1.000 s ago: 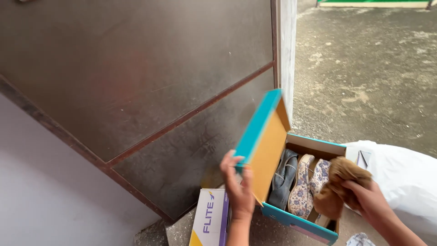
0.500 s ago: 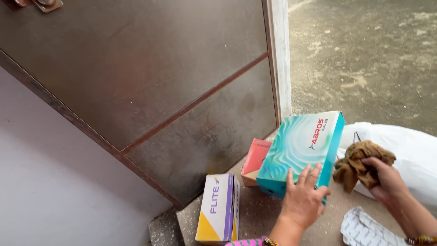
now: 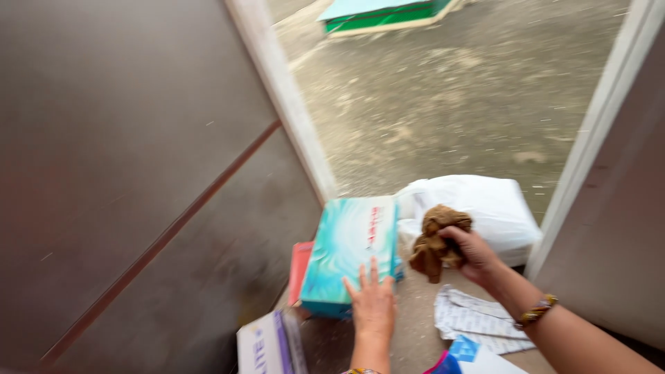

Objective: Organizing various pairs of shoes and sandals into shoeboxes.

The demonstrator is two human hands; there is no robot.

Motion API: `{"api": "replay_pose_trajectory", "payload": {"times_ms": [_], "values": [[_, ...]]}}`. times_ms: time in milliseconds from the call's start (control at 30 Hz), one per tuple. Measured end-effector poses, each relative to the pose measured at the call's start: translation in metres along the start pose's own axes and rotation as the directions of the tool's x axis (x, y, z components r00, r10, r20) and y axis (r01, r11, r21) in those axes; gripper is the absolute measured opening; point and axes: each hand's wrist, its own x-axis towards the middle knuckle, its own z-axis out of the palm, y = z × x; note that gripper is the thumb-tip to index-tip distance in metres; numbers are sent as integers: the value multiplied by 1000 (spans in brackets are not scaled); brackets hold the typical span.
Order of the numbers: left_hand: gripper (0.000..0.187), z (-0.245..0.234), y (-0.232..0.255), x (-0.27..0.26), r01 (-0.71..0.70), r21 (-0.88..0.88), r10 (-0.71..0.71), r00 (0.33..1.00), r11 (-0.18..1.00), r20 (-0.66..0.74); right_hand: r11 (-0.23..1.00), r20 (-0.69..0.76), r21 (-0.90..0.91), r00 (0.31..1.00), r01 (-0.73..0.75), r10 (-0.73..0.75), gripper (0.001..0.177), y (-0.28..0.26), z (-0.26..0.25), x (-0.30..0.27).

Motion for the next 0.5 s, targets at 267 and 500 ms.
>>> {"api": "replay_pose_trajectory", "payload": {"times_ms": [267, 500], "values": [[64, 23, 8, 22, 99, 32, -99, 995, 995, -6, 999, 94, 24, 995, 41, -43, 55, -38, 41, -53], [65, 4, 11, 18, 158, -13, -156, 982, 987, 103, 990, 52, 56, 990, 126, -129, 55, -44, 49, -61]]}}
